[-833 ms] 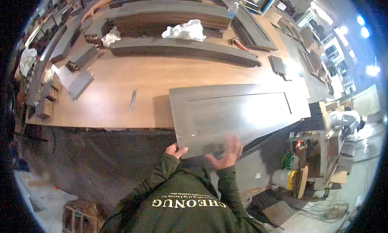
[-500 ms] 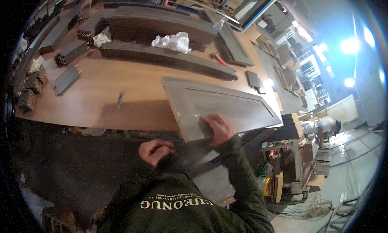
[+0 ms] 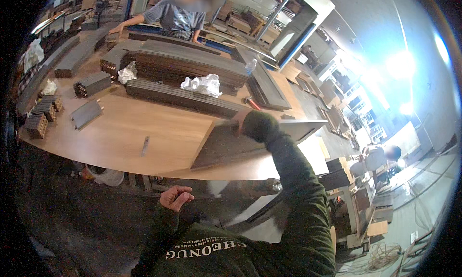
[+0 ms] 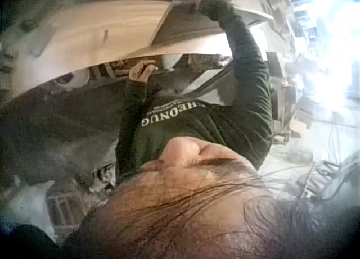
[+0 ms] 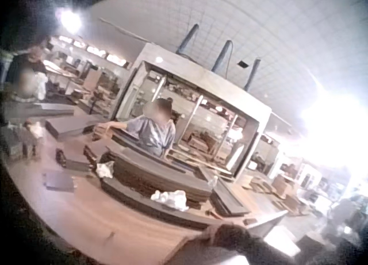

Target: The person handles and stacks wooden cabinet panels and slatted components on a large workbench by hand, moving them one at a time to group them.

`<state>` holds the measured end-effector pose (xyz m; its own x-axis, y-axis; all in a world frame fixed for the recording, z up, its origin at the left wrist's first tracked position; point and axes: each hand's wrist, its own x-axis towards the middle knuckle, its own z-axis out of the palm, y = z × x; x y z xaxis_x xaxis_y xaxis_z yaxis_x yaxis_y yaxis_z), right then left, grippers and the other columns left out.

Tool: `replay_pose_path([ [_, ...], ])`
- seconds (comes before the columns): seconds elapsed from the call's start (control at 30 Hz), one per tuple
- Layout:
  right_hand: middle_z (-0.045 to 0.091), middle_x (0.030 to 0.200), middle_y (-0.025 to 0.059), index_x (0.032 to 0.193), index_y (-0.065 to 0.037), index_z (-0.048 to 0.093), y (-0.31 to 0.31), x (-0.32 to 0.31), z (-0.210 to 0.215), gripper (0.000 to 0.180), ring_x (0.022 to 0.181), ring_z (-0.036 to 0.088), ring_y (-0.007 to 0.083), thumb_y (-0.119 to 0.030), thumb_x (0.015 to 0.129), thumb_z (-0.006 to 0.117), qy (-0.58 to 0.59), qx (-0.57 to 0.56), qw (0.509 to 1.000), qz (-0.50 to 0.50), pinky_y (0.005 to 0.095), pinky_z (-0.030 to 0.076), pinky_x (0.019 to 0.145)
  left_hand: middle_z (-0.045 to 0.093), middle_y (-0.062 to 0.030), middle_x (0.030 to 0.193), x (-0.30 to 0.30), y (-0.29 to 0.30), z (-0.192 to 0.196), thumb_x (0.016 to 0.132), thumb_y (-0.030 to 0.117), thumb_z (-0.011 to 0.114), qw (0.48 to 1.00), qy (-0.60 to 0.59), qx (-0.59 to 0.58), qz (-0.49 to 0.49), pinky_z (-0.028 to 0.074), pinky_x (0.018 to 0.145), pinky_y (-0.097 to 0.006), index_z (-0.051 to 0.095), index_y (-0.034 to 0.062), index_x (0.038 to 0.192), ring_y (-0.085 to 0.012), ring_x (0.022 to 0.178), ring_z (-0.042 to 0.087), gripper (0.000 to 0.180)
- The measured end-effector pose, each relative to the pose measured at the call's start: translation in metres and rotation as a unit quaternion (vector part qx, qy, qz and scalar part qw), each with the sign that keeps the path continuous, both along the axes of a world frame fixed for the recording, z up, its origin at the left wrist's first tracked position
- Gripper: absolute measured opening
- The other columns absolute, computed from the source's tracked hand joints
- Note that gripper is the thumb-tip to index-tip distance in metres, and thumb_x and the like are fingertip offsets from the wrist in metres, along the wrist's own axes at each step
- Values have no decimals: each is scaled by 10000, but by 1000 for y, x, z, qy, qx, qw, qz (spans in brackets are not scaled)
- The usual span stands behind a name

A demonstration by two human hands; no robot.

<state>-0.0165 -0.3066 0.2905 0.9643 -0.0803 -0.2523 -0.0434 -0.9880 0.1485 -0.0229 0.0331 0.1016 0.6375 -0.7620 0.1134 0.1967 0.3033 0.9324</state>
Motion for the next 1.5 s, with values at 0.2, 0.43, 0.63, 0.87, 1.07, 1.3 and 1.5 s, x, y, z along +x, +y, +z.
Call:
replay_pose_path([
  [0.2, 639, 952, 144, 1055, -91, 619, 11, 12, -18, 525, 890, 609, 301, -331, 606, 748, 109, 23, 992, -52, 386, 482, 766, 626, -84, 865, 11, 7, 12, 843, 130, 587, 997, -31, 37, 66, 475, 718, -260, 550, -10, 1057, -122, 794, 584, 258],
  [0.43, 621, 888, 116, 989, -101, 612, 42, -44, -15, 453, 831, 604, 277, -237, 574, 733, 63, 92, 994, 3, 377, 482, 749, 566, -113, 1007, 38, -80, 36, 737, 174, 686, 933, -351, 66, 30, 470, 779, -345, 481, 18, 1169, -229, 911, 565, 502],
  [0.63, 573, 999, 99, 1033, -112, 561, 91, -119, -25, 493, 894, 583, 305, -160, 565, 708, 62, 86, 993, 51, 401, 464, 759, 550, -154, 1104, 26, -103, 36, 612, 274, 739, 865, -464, -5, -190, 453, 866, -371, 499, 59, 1180, -290, 1017, 551, 654],
  [0.87, 533, 891, 99, 985, -65, 526, 89, -154, 5, 437, 829, 573, 281, -156, 575, 646, 50, 105, 991, 66, 384, 450, 743, 558, -147, 1007, 1, -127, 83, 567, 296, 762, 854, -424, -103, -285, 459, 819, -381, 516, 44, 1119, -301, 940, 562, 655],
  [1.07, 520, 863, 77, 954, -69, 541, 80, -165, 0, 409, 735, 549, 227, -139, 558, 613, -48, 119, 986, 108, 347, 425, 657, 555, -131, 991, 6, -128, 84, 575, 324, 764, 772, -590, 2, -237, 463, 799, -380, 531, 41, 1063, -279, 914, 558, 610],
  [1.3, 515, 846, 50, 887, -88, 564, 79, -153, 7, 254, 734, 546, 195, -135, 638, 562, -67, 68, 985, 140, 329, 407, 671, 548, -124, 943, 29, -140, 77, 619, 330, 734, 789, -543, -35, -285, 458, 798, -395, 531, 32, 984, -273, 898, 545, 513],
  [1.5, 516, 846, 28, 872, -104, 555, 68, -158, 61, 197, 793, 567, 180, -131, 677, 539, -76, 71, 992, 68, 339, 424, 731, 542, -117, 902, 93, -166, 18, 657, 336, 708, 884, -226, -99, -397, 454, 797, -408, 530, 25, 916, -268, 885, 534, 443],
])
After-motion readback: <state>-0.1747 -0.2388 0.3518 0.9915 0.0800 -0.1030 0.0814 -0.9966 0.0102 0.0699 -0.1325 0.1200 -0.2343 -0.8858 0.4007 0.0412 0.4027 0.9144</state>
